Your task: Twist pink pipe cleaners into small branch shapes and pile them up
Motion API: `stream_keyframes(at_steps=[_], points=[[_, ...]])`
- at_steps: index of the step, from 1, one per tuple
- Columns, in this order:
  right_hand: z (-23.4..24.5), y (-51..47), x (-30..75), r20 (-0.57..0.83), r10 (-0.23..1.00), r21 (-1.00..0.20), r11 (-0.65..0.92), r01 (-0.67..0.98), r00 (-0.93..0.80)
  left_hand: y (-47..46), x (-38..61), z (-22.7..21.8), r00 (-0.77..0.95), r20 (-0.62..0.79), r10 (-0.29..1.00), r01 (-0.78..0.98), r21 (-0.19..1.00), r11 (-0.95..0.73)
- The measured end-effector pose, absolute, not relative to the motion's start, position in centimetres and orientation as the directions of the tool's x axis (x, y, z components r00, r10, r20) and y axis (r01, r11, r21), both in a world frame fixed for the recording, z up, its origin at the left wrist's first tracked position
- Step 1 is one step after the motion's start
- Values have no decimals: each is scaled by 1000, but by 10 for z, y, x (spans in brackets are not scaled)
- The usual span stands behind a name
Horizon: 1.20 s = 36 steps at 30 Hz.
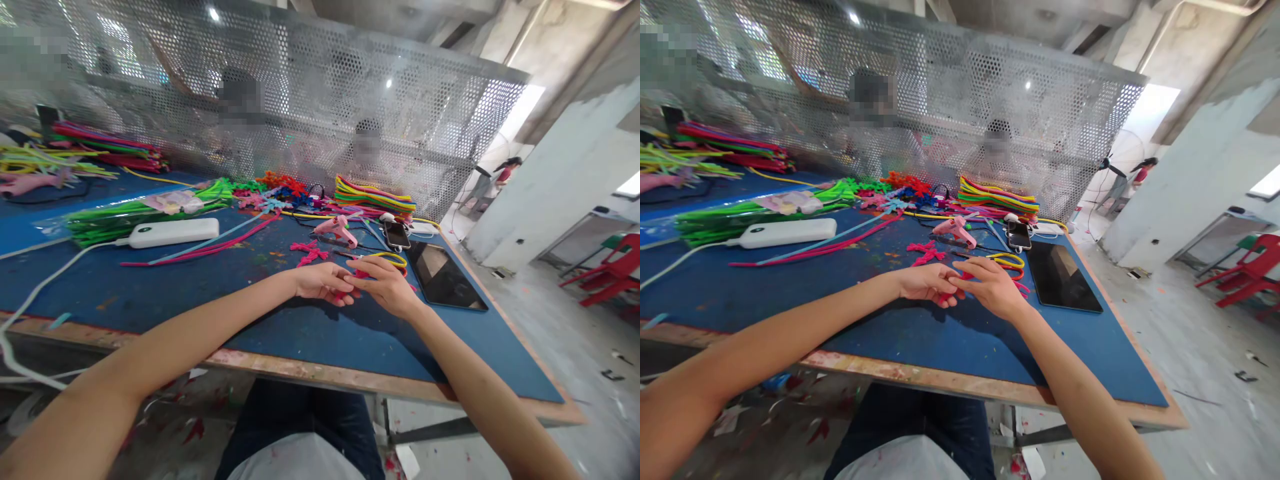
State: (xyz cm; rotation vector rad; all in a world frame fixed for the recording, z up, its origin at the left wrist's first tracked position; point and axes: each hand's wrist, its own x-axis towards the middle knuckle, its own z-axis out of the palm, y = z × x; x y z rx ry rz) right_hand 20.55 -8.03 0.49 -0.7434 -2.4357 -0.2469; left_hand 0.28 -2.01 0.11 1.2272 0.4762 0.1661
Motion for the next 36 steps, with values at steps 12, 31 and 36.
stream_keyframes(at_steps=[12,31,36], points=[[-3,-66,222,714,600,-214,677,704,-360,-6,1,5,802,70,593,-416,778,471],[-26,-40,253,387,875,-228,395,890,-289,24,-14,-11,970,29,240,-183,737,650],[-27,-40,253,388,871,-217,404,889,-301,14,-7,-13,934,-110,340,-42,911,410]])
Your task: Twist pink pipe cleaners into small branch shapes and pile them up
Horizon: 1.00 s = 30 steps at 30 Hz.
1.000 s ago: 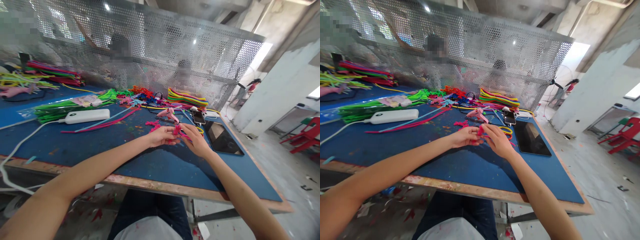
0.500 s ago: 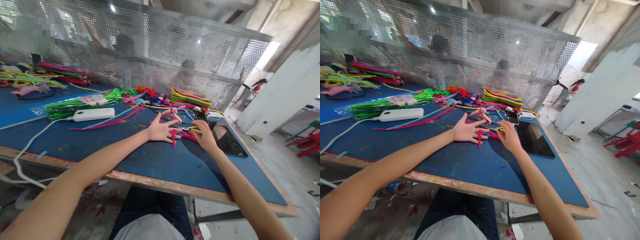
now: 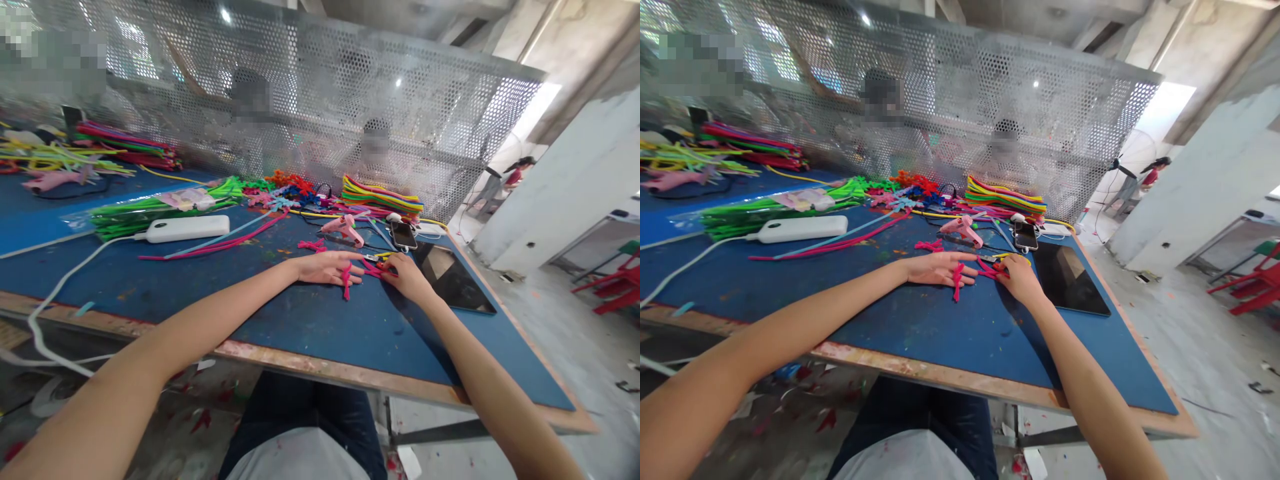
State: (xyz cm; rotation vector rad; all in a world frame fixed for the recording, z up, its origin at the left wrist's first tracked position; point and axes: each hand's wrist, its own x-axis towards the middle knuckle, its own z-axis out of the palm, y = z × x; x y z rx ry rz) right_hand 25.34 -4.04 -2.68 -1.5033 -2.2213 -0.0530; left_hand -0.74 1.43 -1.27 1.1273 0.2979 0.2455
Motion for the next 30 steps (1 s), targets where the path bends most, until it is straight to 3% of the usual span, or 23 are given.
stream_keyframes(at_steps=[3,7,10,13,15,19,24,26,30], points=[[-28,-40,252,383,867,-212,419,883,-319,19,-13,-3,896,-151,418,63,974,218],[-30,-39,252,379,858,-218,446,868,-346,45,-41,19,723,-6,691,93,992,-89],[-31,-39,252,383,851,-224,462,858,-359,66,-65,24,578,112,808,287,899,-330],[-32,-39,252,382,843,-228,482,846,-378,77,-78,14,535,84,841,571,697,-434],[-34,-39,252,380,836,-233,502,833,-397,78,-81,7,498,108,860,633,632,-446],[-35,-38,251,389,825,-268,528,806,-410,72,-76,7,365,317,876,671,562,-483],[-25,-45,241,445,840,-370,487,791,-310,43,-46,15,320,491,810,632,526,-569],[-19,-51,234,464,856,-444,447,776,-228,26,-28,12,379,484,789,464,638,-614],[-10,-66,213,471,871,-599,431,675,-138,-5,4,-3,560,299,773,117,895,-431]])
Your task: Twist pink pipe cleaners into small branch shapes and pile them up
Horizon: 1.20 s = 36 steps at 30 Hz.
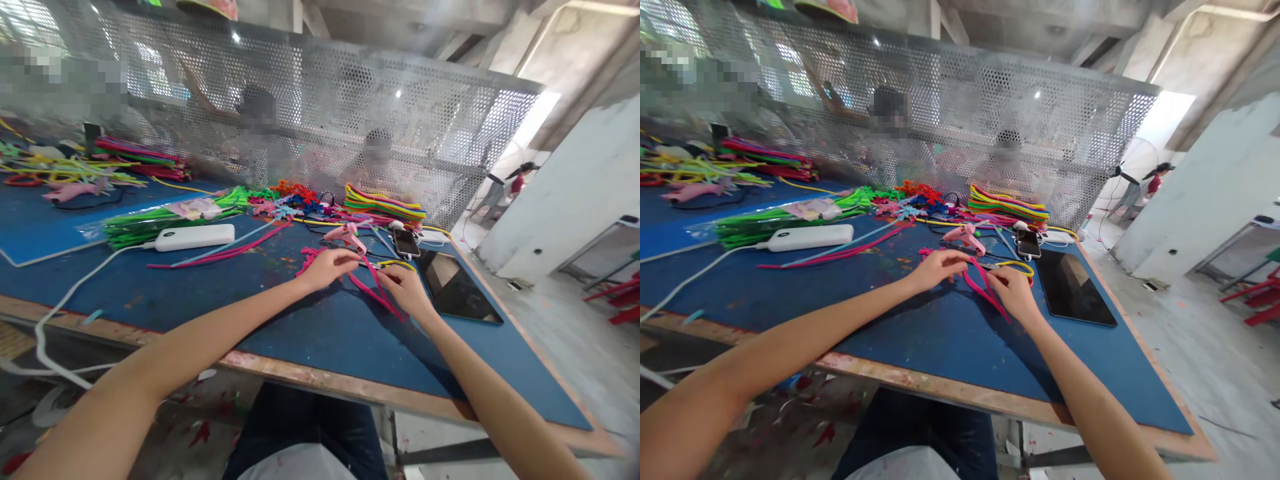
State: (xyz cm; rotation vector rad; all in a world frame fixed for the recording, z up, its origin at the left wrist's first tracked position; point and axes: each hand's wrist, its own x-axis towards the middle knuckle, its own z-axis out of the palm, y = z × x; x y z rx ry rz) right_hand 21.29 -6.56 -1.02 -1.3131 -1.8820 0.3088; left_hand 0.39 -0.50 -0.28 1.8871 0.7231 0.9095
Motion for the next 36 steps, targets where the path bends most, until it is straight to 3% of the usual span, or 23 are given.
stream_keyframes(at_steps=[4,8,16,21,24,30,36], points=[[-10,-77,194,421,892,-693,433,576,-164,-24,18,-13,629,216,747,-39,968,-247],[-12,-83,184,396,903,-729,420,541,-167,-31,21,-16,573,167,802,-134,985,-108],[-13,-85,184,491,862,-630,453,631,-128,-31,24,-17,519,84,851,-418,893,168],[-10,-89,183,522,814,-493,531,689,-254,-30,23,-16,559,45,828,-433,867,246],[-8,-90,183,585,780,-448,538,714,-221,-32,22,-14,589,59,806,-473,834,284],[-5,-89,187,618,776,-484,502,717,-127,-36,20,-8,706,69,705,-486,772,411],[-4,-83,190,563,823,-620,482,619,-76,-33,19,-14,720,37,693,-468,763,446]])
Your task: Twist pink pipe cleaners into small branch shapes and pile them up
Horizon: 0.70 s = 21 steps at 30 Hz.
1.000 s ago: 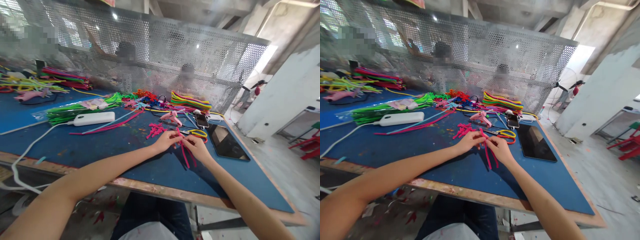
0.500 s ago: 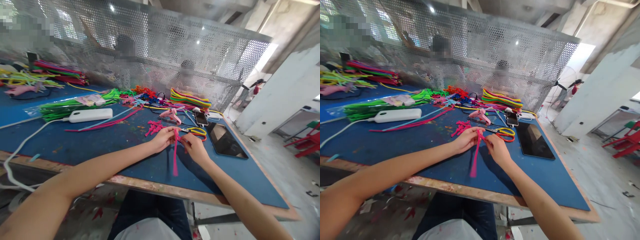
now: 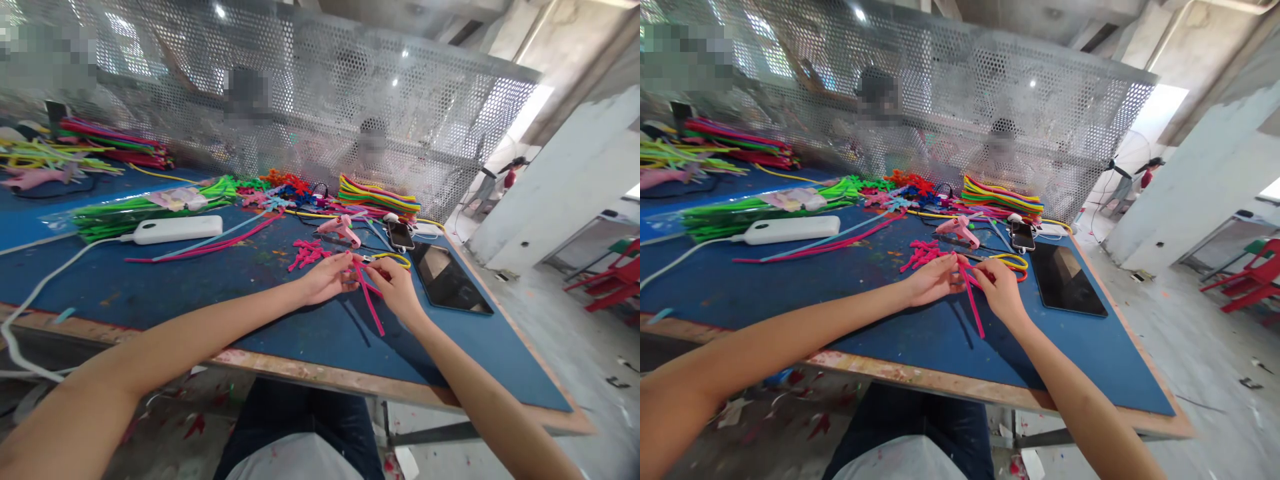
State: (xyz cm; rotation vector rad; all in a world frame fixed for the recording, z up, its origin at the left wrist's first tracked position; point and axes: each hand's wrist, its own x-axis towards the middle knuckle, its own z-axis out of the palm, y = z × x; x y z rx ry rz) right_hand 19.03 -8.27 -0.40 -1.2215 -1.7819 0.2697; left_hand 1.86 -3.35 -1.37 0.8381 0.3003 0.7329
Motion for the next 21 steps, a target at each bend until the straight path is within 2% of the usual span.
stream_keyframes(at_steps=[4,6,12,15,21], points=[[-5,-75,199,540,838,-710,502,494,-76,-31,18,-16,752,20,659,-447,750,487],[-5,-73,203,533,838,-717,520,463,-116,-29,17,-16,755,5,656,-440,745,501],[0,-74,206,538,804,-618,581,529,-254,-28,13,-14,826,-46,561,-361,722,591],[2,-75,207,558,786,-572,597,562,-267,-29,12,-13,855,-100,509,-275,745,608],[5,-80,207,649,730,-502,622,600,-214,-26,13,-9,834,-146,533,-232,783,577]])
